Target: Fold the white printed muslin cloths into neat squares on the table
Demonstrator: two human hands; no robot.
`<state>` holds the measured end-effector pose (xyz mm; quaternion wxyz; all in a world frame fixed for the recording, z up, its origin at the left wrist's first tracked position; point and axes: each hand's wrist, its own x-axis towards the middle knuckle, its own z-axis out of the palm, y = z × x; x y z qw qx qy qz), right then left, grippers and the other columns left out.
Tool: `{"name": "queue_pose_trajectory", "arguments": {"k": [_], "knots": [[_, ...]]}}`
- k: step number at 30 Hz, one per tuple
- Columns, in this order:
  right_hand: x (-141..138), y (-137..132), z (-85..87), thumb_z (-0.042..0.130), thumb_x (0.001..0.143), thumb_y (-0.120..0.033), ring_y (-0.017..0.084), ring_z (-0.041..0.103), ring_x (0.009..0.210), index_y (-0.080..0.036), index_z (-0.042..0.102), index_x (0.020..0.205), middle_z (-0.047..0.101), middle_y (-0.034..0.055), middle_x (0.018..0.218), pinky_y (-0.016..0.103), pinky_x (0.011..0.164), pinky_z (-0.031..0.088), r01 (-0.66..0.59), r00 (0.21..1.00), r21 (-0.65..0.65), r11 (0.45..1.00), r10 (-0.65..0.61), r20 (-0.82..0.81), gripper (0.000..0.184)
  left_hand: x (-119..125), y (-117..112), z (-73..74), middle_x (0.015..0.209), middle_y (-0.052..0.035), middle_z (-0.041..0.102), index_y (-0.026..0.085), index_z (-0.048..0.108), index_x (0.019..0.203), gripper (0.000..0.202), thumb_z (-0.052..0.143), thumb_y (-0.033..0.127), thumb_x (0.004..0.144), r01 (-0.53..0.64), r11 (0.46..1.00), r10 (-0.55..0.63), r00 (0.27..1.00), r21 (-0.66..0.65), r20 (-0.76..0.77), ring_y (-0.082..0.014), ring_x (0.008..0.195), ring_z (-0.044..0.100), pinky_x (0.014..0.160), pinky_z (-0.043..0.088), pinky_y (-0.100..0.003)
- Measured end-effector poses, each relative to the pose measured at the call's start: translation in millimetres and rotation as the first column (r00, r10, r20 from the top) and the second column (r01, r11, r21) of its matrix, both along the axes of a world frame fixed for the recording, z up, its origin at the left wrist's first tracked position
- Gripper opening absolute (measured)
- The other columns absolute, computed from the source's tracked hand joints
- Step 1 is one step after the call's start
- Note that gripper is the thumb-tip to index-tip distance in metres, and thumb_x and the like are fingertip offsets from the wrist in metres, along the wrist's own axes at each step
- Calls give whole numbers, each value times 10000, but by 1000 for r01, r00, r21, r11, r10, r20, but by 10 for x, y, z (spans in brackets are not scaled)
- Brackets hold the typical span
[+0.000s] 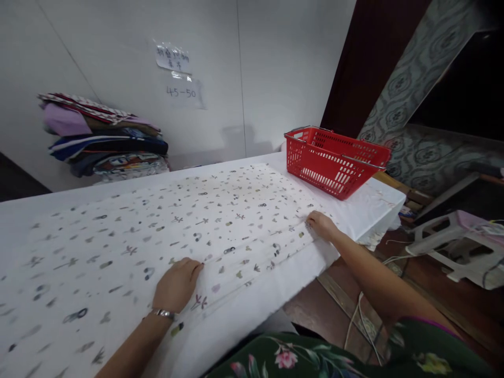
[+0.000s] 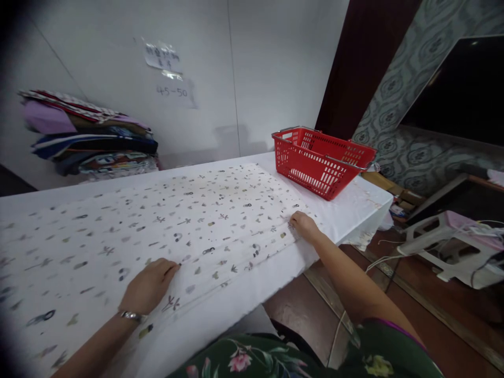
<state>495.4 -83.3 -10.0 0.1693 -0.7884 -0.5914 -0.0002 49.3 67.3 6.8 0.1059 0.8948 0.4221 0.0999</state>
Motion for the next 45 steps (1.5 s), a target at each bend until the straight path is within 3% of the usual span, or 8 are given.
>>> {"name": "queue_pose_trajectory", "arguments": {"k": [5,9,13,20,27,35,41,45], "knots": [[39,-112,-68,449,815,-165,139,539,874,-191,621,872,614,32,920,222,796,392,36,999,23,999,-36,-12,183,-18,-232,-10,852,-40,610,197,620,847,293,363,335,876,186,968,-207,972,171,113,-174,801,547,720,443,-302],[279,-406,-48,405,815,-161,186,534,940,-152,623,927,613,88,975,276,832,385,257,966,65,964,-258,8,245,-74,-466,-30,872,-24,613,239,631,876,232,455,388,848,375,909,-399,909,183,121,-162,817,556,729,455,-284],[493,-646,-37,416,819,-212,207,572,817,-128,645,861,637,113,874,277,698,398,465,885,20,885,-466,13,247,-75,-529,-109,901,-18,611,257,628,902,209,480,389,836,380,914,-394,915,140,88,-164,829,560,726,463,-286],[537,-648,-43,526,791,-363,153,554,622,-162,637,718,637,50,694,230,531,324,545,835,-119,830,-551,-14,241,-2,-496,-146,797,-8,613,249,626,796,250,423,382,856,367,927,-374,922,81,98,-163,749,570,700,472,-294],[564,-577,48,592,695,-159,137,540,670,-163,608,712,616,29,724,214,549,314,573,812,-109,813,-580,-61,24,13,-527,-120,772,-5,597,238,588,745,268,390,372,864,320,946,-323,944,51,73,-160,741,573,682,470,-292],[701,-335,318,502,821,-266,103,552,614,-141,577,814,627,34,729,182,499,362,600,774,-5,800,-582,-250,146,-51,-386,23,832,-26,622,235,581,799,302,370,444,850,226,938,-269,953,261,141,-178,784,579,718,468,-309],[718,-339,131,558,821,-285,87,534,509,-116,580,752,588,1,597,197,485,411,610,730,-116,784,-612,-303,185,-82,-394,-141,804,-16,634,248,607,780,290,387,419,858,353,869,-397,916,347,62,-180,773,587,746,462,-325],[732,-473,-14,541,846,-348,87,549,585,-124,586,766,596,-12,687,243,582,465,610,728,-204,766,-643,-238,243,-83,-476,-303,793,-6,632,259,620,788,255,401,366,864,421,842,-460,887,338,41,-165,738,592,708,477,-302]]}}
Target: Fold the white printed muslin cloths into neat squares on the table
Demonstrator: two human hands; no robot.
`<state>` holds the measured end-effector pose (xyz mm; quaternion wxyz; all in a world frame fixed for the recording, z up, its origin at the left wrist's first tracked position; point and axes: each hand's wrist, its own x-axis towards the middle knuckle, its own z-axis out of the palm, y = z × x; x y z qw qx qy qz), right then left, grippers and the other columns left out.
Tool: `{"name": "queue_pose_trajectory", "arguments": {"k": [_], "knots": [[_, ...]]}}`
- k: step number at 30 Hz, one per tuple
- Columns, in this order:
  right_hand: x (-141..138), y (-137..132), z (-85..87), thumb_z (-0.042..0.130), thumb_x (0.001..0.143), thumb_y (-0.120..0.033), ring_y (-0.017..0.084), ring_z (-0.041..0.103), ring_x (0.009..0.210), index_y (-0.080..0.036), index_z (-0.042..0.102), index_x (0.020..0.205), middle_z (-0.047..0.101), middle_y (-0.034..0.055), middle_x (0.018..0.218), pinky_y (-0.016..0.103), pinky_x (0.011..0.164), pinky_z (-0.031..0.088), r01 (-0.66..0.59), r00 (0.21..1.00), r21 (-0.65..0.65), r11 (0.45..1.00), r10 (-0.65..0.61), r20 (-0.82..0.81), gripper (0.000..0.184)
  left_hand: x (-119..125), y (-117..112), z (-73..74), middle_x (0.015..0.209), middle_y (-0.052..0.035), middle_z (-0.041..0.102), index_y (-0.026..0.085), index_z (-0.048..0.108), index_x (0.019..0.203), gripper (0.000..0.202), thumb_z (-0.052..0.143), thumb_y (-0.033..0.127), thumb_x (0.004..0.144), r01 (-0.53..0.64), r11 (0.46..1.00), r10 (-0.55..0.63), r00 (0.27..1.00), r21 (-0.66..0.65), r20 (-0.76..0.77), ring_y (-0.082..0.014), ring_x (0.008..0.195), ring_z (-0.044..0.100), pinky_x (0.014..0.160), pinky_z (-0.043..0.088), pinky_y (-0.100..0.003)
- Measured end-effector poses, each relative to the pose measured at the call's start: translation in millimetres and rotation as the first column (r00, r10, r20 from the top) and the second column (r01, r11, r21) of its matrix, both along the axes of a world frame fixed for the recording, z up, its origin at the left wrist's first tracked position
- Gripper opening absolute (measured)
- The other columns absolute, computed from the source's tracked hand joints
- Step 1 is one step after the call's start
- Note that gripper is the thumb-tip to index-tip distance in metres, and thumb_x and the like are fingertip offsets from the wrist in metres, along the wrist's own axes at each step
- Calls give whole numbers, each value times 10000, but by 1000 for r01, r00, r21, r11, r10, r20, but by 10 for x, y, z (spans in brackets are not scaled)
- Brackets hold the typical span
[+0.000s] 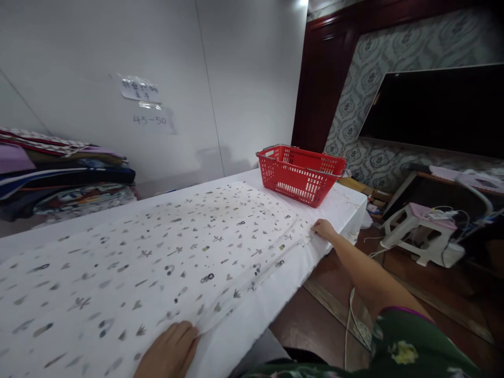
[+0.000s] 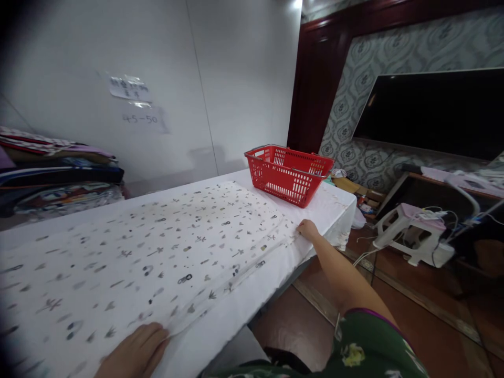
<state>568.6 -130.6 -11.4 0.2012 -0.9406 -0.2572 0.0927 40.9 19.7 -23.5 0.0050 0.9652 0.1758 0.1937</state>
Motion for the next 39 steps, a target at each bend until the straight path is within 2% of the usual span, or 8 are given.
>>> {"name": "queue_pose_trajectory", "arguments": {"k": [6,11,15,20,26,31,34,39], "knots": [[52,-54,32,559,835,-348,115,572,700,-121,592,795,609,18,783,286,668,475,-33,999,-110,993,36,24,233,-4,-7,-13,816,-11,645,267,642,822,263,401,360,866,18,1000,-18,1000,15,-18,-169,757,598,716,489,-309],[60,31,65,561,837,-322,112,571,708,-124,594,810,609,24,814,277,662,478,-67,998,-139,988,67,-10,202,-18,-46,-20,885,-24,651,268,642,906,284,444,459,834,-13,1000,13,1000,-3,-12,-188,816,598,705,489,-307],[37,49,89,548,849,-324,103,569,668,-116,590,837,602,17,795,256,616,483,-41,997,-86,995,36,-65,213,-4,-88,20,881,-20,649,267,640,907,287,428,450,845,-20,999,20,1000,-40,-11,-179,812,595,714,485,-304],[34,-47,176,489,887,-324,87,565,634,-119,567,937,595,13,812,233,567,492,61,986,32,998,-55,-155,225,36,-106,66,841,-8,634,260,629,873,211,444,358,845,-5,999,4,1000,-38,-22,-173,774,589,705,474,-313],[28,-94,162,489,888,-318,85,563,627,-122,561,970,592,12,818,228,556,492,115,974,65,991,-99,-206,225,66,-142,129,797,-14,626,242,624,816,214,416,285,845,15,1000,-15,1000,-4,-12,-166,726,580,699,450,-314],[44,-78,77,499,880,-331,72,544,550,-124,579,919,596,-8,726,219,528,477,112,980,30,993,-105,-167,226,64,-166,129,771,-11,620,237,616,788,220,403,242,843,37,998,-36,999,42,-21,-166,697,572,674,440,-315],[70,-91,48,501,866,-284,83,553,530,-128,591,946,608,-16,675,224,534,463,105,991,31,994,-102,-87,197,61,-182,97,769,-11,616,233,613,800,213,404,221,840,55,995,-54,998,78,-9,-165,699,570,673,441,-310],[94,-144,20,520,746,-140,143,604,678,-149,647,880,657,34,719,212,609,423,52,997,-21,998,-51,61,185,74,-213,25,772,-12,606,217,601,799,221,390,160,831,66,996,-65,998,59,-18,-160,698,561,661,455,-306]]}}
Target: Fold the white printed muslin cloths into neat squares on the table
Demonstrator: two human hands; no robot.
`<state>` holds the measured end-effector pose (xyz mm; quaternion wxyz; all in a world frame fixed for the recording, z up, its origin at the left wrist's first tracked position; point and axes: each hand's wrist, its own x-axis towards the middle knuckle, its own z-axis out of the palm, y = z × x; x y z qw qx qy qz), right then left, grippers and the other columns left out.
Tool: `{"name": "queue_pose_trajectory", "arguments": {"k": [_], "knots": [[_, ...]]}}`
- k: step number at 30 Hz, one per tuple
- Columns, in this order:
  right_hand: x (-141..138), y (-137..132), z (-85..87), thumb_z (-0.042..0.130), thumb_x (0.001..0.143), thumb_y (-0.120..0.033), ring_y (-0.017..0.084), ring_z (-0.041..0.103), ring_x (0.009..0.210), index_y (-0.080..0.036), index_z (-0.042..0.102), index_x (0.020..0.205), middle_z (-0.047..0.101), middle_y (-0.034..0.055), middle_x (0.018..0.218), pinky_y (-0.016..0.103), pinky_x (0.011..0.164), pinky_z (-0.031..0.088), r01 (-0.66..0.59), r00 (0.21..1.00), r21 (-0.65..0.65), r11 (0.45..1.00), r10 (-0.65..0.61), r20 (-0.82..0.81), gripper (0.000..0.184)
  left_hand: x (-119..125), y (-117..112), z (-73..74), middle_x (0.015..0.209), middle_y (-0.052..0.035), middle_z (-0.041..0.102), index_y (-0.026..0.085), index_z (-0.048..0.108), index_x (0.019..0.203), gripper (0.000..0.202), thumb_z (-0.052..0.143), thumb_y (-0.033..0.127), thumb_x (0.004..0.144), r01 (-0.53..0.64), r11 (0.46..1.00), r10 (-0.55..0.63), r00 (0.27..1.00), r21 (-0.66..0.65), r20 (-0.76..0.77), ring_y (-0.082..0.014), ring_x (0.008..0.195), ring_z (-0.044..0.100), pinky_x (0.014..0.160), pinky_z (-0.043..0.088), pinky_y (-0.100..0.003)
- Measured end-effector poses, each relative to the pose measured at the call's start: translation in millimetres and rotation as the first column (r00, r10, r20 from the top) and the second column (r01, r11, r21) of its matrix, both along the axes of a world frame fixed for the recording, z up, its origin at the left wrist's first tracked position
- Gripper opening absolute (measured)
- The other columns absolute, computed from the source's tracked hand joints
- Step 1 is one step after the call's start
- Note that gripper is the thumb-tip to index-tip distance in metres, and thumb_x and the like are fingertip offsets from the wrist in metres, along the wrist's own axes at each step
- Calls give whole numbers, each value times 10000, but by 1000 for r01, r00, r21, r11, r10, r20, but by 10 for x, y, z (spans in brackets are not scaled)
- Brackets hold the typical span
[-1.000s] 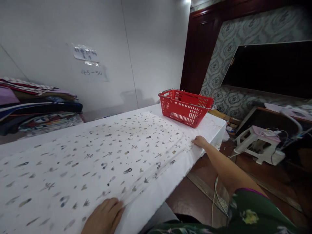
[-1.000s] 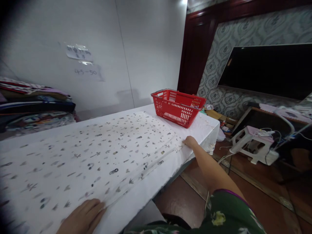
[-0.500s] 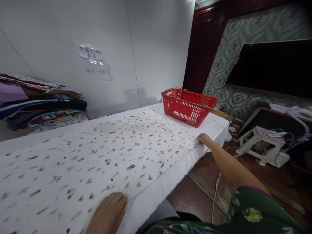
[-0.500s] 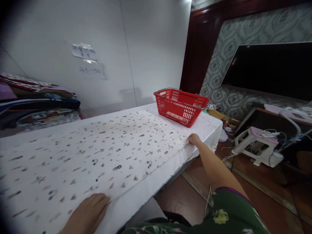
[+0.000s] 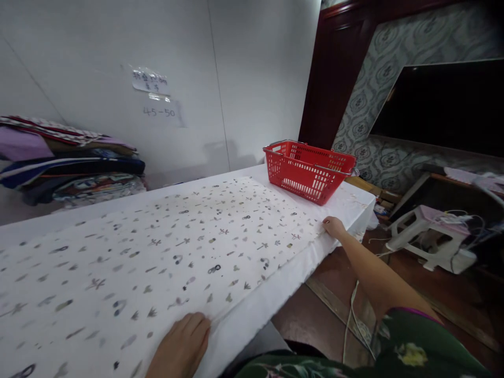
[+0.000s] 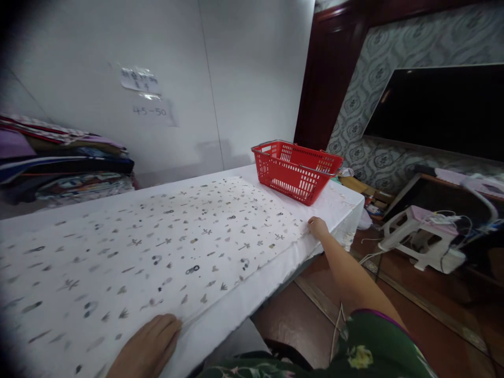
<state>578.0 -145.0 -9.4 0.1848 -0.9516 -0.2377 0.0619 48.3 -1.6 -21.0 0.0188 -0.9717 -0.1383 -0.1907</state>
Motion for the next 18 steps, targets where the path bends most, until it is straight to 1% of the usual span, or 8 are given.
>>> {"name": "queue_pose_trajectory", "arguments": {"k": [3,5,9,11,12,14,16,18], "knots": [[-34,-13,-35,494,731,-138,178,604,766,-142,648,926,666,71,809,229,641,413,-35,998,-49,998,37,54,248,13,-50,-27,767,-15,594,210,591,785,204,402,147,829,-65,996,62,996,-56,-64,-169,701,552,652,462,-325],[-68,-12,-62,483,737,-156,197,601,801,-140,644,951,663,90,842,247,663,413,-57,995,-79,995,63,78,268,19,-91,-4,777,-19,593,208,588,779,194,411,149,830,-109,990,98,989,-91,-113,-176,716,550,659,466,-338],[-119,-2,-99,469,754,-179,219,583,891,-150,607,1048,643,111,952,277,729,408,-95,986,-120,988,110,128,326,19,-99,152,790,-21,596,206,585,777,197,409,229,864,-127,974,97,982,-186,-160,-163,732,553,650,474,-310],[-135,1,-112,453,764,-173,229,569,932,-140,579,1092,620,128,1016,290,757,402,-110,980,-132,985,130,154,353,24,-23,237,838,-27,610,209,594,841,208,403,284,878,-122,972,100,988,-203,-119,-156,760,562,667,482,-299],[-141,1,-118,442,771,-169,236,563,946,-128,573,1097,609,140,1038,296,765,399,-117,977,-137,984,139,165,354,36,37,269,890,-35,619,211,596,898,216,403,305,880,-125,974,111,991,-190,-80,-161,805,569,703,487,-307],[-149,-1,-134,423,781,-161,242,555,958,-104,572,1085,594,156,1057,299,777,393,-127,971,-139,982,151,184,343,103,184,306,1043,-58,612,212,575,1040,266,414,345,876,-127,982,130,991,-137,11,-191,951,558,818,476,-353],[-149,-7,-152,417,781,-149,233,554,958,-92,576,1067,593,157,1054,288,787,387,-131,967,-128,983,155,200,333,243,337,316,1188,-68,559,215,537,1140,338,415,382,872,-126,988,132,989,-90,63,-225,1107,492,923,426,-406],[-143,-16,-168,422,771,-140,217,556,946,-86,575,1059,601,148,1036,271,792,383,-130,966,-101,986,148,213,331,456,464,318,1297,-59,483,232,493,1210,388,392,407,878,-106,992,110,992,-75,55,-240,1217,400,992,362,-446]]}}
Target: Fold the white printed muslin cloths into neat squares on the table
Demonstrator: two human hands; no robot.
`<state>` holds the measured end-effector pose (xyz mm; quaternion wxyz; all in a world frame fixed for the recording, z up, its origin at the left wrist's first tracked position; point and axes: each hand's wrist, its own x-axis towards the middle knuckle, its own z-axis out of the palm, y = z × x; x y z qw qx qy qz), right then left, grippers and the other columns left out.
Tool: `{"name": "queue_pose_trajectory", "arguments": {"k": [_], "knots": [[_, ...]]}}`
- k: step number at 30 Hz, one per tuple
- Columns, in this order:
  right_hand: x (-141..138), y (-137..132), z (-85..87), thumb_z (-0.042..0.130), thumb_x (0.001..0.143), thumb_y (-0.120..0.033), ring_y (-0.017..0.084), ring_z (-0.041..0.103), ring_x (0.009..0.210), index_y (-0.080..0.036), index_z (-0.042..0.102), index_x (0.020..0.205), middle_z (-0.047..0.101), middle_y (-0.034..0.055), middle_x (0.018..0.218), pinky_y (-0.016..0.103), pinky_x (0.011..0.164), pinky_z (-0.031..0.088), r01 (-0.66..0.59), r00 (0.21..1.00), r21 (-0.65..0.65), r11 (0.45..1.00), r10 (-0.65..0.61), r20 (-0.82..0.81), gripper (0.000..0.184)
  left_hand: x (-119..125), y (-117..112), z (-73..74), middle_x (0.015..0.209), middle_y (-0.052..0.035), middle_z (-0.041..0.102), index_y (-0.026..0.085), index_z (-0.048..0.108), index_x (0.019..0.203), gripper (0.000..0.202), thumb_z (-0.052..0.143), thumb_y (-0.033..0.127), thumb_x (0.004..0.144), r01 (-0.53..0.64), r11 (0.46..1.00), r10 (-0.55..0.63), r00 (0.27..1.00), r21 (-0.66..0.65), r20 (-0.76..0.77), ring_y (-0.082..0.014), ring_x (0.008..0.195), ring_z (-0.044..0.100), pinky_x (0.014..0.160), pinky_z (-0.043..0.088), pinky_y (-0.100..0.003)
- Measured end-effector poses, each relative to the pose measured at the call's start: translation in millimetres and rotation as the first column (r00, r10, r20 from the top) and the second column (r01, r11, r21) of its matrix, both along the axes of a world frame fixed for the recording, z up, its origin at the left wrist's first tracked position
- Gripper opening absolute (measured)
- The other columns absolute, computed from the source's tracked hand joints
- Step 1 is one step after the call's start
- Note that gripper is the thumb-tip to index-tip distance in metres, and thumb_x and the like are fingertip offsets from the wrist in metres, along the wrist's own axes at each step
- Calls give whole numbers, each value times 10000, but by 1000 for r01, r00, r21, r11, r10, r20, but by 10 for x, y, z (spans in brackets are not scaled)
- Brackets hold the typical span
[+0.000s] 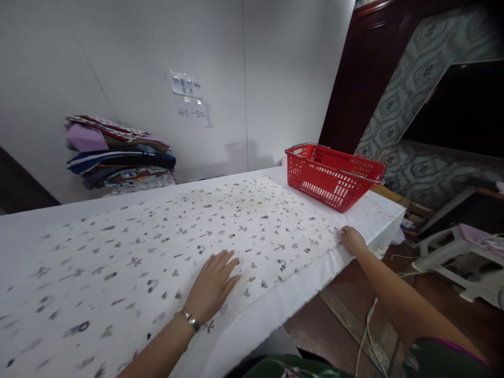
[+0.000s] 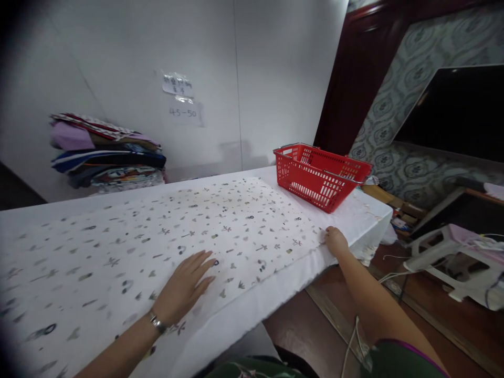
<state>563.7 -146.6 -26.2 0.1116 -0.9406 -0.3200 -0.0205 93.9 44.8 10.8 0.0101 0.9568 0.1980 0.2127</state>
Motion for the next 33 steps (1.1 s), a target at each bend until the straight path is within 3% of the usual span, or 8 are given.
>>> {"name": "queue_pose_trajectory", "arguments": {"k": [5,9,14,16,21,28,33], "knots": [[15,-24,-49,420,762,-169,193,564,847,-99,591,975,622,119,939,261,742,392,8,1000,110,994,-8,4,283,701,179,-13,1433,-44,290,251,382,1313,508,304,504,880,59,993,-71,991,-106,-115,-241,1329,210,1072,210,-493],[7,-42,-130,408,746,-203,185,552,810,-135,598,884,614,89,883,260,714,391,-16,1000,221,975,15,8,245,1284,215,-84,1452,-43,238,242,365,1328,569,254,556,868,75,976,-126,962,-206,-244,-244,1343,160,1081,144,-514],[-3,-58,-246,379,745,-264,195,547,791,-150,587,857,603,81,846,283,722,398,-29,1000,355,935,27,9,263,1931,218,-222,1468,-24,189,269,298,1359,645,172,626,837,210,943,-282,917,-259,-283,-224,1356,100,1085,80,-520],[-5,-63,-277,371,743,-275,197,546,795,-153,580,861,603,82,851,292,737,400,-31,1000,395,918,30,7,269,2111,278,-272,1469,-25,181,267,285,1366,687,160,659,815,180,943,-267,910,-279,-316,-233,1357,86,1080,64,-533],[-9,-75,-319,376,726,-291,199,546,773,-163,572,850,603,72,823,297,726,411,-30,999,456,890,41,-13,265,2267,439,-353,1472,-3,160,272,272,1372,715,152,679,797,44,946,-173,908,-322,-382,-241,1359,58,1070,54,-560],[0,-100,-294,382,702,-332,211,554,778,-169,586,843,620,76,831,311,726,420,15,997,505,863,24,-70,297,2279,283,-368,1482,-40,89,260,220,1391,735,170,685,793,148,933,-259,908,-327,-329,-260,1358,16,1075,-3,-548],[32,-136,-294,383,715,-350,230,556,822,-179,575,859,619,95,871,333,775,420,26,993,474,880,31,-112,295,2254,213,-295,1480,-63,100,252,230,1389,766,213,708,773,161,905,-304,893,-395,-333,-284,1355,33,1071,28,-566]]}}
